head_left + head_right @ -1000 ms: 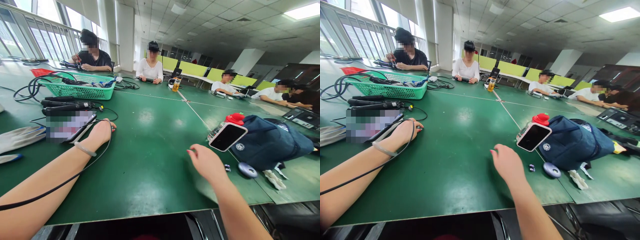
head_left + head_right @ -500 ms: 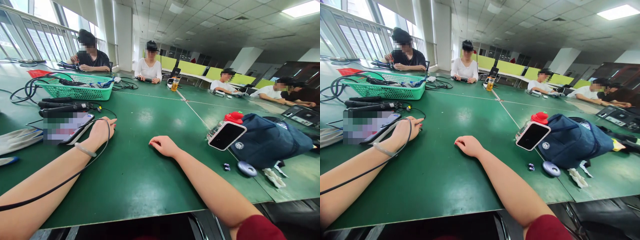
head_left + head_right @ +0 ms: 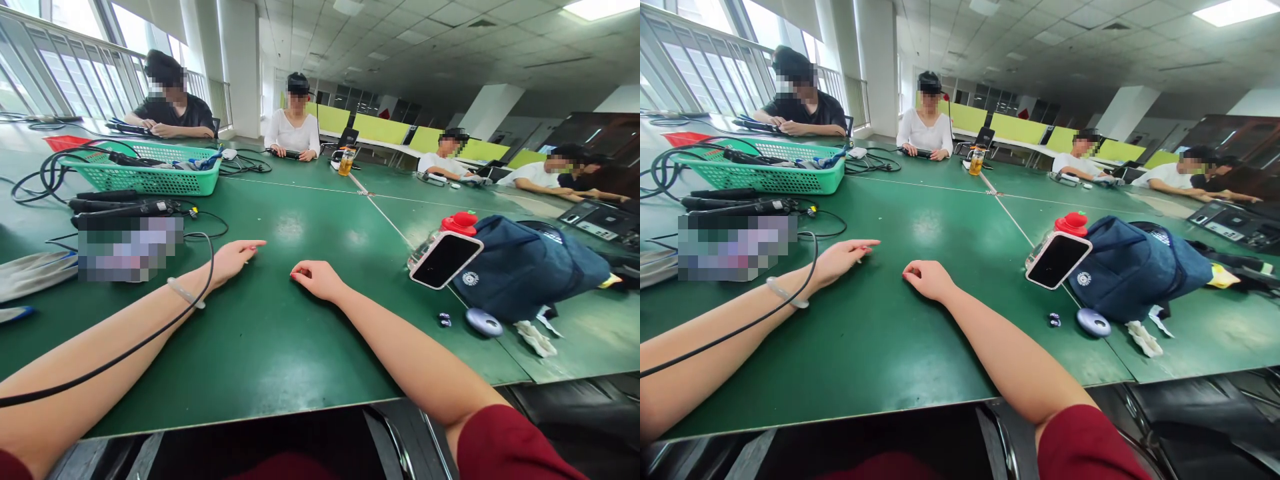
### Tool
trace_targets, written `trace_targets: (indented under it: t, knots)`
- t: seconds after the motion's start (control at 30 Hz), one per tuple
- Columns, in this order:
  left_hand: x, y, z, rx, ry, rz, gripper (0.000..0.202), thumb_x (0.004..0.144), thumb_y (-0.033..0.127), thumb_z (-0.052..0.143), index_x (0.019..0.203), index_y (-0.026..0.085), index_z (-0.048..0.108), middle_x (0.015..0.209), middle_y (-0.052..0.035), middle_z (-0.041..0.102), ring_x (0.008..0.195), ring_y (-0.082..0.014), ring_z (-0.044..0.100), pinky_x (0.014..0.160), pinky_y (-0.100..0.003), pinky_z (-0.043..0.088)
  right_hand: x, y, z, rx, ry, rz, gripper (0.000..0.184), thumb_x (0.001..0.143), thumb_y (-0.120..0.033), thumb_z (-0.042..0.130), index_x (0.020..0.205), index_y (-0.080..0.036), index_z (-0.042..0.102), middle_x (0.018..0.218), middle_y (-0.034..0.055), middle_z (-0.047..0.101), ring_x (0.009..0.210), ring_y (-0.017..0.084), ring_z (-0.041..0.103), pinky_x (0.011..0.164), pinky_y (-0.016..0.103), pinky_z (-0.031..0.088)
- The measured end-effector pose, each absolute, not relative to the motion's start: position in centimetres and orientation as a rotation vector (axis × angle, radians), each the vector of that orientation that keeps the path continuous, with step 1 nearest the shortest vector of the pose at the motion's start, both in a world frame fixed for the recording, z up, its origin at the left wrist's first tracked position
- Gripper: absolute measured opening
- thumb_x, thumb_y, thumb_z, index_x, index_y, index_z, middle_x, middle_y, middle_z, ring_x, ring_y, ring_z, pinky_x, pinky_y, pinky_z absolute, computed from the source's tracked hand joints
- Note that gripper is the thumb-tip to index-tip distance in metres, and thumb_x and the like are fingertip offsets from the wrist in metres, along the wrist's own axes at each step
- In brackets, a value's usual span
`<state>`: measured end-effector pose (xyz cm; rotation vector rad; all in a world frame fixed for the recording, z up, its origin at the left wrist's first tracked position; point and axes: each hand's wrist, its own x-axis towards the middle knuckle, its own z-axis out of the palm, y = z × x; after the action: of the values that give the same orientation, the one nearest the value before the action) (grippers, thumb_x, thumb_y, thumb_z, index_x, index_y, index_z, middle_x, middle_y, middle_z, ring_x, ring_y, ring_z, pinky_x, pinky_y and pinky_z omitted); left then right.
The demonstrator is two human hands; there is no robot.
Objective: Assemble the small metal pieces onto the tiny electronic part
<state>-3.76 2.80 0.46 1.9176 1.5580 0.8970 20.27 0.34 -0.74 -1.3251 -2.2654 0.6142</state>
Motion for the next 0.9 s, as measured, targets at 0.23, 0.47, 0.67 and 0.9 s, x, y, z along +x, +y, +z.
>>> trace_targets:
  t: [0.23, 0.47, 0.67, 0.9]
  knots:
    - [0.7, -1.7, 2.1, 2.141, 1.276, 0.855, 0.043, 0.088, 0.039, 0.041, 0.12, 0.023, 0.064, 0.096, -0.0047, 0.063, 0.074, -0.0152, 0.057, 0.072, -0.028, 0.048, 20.2, 0.8, -1.0, -1.319, -2.313, 0.549, 0.051, 0.072, -0.037, 0.075, 0.116, -0.015, 0.062, 0.095, 0.005, 0.061, 0.078, 0.013, 0.053, 0.077, 0.028, 0.043]
    - [-0.3, -0.6, 1.1, 1.877, 1.481, 0.819, 0.039, 0.089, 0.036, 0.039, 0.113, 0.02, 0.066, 0.097, -0.0055, 0.069, 0.091, -0.0197, 0.062, 0.078, -0.03, 0.049, 20.0, 0.2, -0.8, -1.341, -2.398, 0.486, 0.051, 0.081, -0.045, 0.065, 0.125, -0.019, 0.06, 0.108, 0.0072, 0.058, 0.093, 0.017, 0.057, 0.087, 0.03, 0.043]
    - [0.3, -1.3, 1.1, 1.834, 1.234, 0.757, 0.038, 0.087, 0.038, 0.043, 0.11, 0.017, 0.065, 0.091, -0.0051, 0.069, 0.082, -0.0178, 0.064, 0.079, -0.031, 0.05, 19.3, -0.1, -1.4, -1.261, -2.397, 0.36, 0.027, 0.088, -0.04, 0.058, 0.11, -0.029, 0.07, 0.102, 0.0025, 0.06, 0.088, 0.014, 0.057, 0.08, 0.027, 0.043]
    - [-0.1, -1.1, 1.5, 1.901, 1.225, 0.843, 0.038, 0.086, 0.043, 0.046, 0.104, 0.018, 0.068, 0.091, -0.0049, 0.071, 0.086, -0.0189, 0.064, 0.084, -0.031, 0.047, 19.2, -0.1, -1.2, -1.195, -2.276, 0.45, 0.011, 0.085, -0.026, 0.063, 0.085, -0.022, 0.074, 0.084, 0.0013, 0.062, 0.076, 0.011, 0.055, 0.073, 0.024, 0.041]
